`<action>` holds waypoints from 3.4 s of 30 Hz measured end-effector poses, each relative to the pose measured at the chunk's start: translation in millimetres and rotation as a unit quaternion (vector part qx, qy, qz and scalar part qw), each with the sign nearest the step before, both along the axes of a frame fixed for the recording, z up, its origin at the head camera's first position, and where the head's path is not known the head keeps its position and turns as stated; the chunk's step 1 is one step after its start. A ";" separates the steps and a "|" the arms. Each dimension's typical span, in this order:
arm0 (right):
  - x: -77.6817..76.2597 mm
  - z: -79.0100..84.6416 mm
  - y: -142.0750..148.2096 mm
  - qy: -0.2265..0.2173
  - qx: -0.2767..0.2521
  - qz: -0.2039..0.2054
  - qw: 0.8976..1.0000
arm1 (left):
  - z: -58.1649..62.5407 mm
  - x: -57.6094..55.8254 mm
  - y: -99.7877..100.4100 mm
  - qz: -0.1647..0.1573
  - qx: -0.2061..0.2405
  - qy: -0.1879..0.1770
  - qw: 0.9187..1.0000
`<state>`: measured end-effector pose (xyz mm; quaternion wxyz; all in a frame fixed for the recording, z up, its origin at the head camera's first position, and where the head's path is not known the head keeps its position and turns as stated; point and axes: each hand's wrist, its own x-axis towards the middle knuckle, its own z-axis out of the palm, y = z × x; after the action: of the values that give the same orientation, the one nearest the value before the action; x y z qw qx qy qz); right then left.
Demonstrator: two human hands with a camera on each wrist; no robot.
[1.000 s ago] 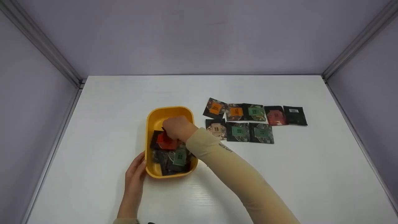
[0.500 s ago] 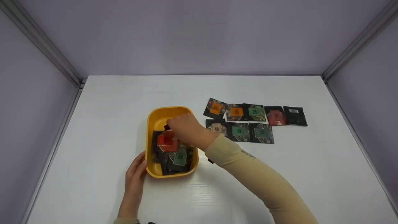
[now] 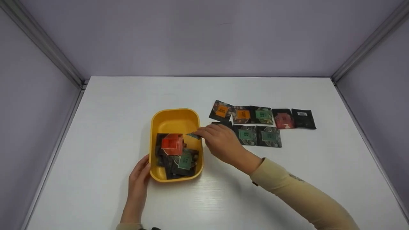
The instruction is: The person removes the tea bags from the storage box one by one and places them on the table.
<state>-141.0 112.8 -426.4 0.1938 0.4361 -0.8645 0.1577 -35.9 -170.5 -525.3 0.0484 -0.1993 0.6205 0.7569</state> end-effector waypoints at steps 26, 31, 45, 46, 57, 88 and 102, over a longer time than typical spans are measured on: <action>4.9 -43.6 200.7 0.060 0.021 -0.128 0.990 | -1.1 0.4 -0.2 0.010 0.011 0.004 1.000; 4.6 -44.1 225.9 0.079 0.014 -0.145 0.986 | -1.4 0.6 0.5 0.012 0.012 0.009 1.000; -7.2 -63.3 270.5 0.025 0.044 -0.219 0.974 | -0.7 1.7 0.0 0.006 0.008 0.008 1.000; -7.5 -64.4 271.2 0.022 0.046 -0.220 0.974 | -0.8 1.5 0.1 0.006 0.007 0.007 1.000; -1.5 -75.0 272.9 -0.067 0.098 -0.195 0.974 | -2.0 0.1 0.8 0.008 0.002 0.010 1.000; 19.6 -22.8 169.2 -0.029 0.150 -0.084 0.985 | 0.3 -0.6 -0.5 0.005 0.019 0.005 1.000; 27.4 3.2 70.1 -0.011 0.124 0.027 0.992 | 0.5 -1.2 0.1 0.007 0.017 0.004 1.000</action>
<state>-113.6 183.0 -423.3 0.1242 0.4785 -0.8672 0.0598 -37.0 -170.4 -524.8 0.0446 -0.1998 0.6066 0.7682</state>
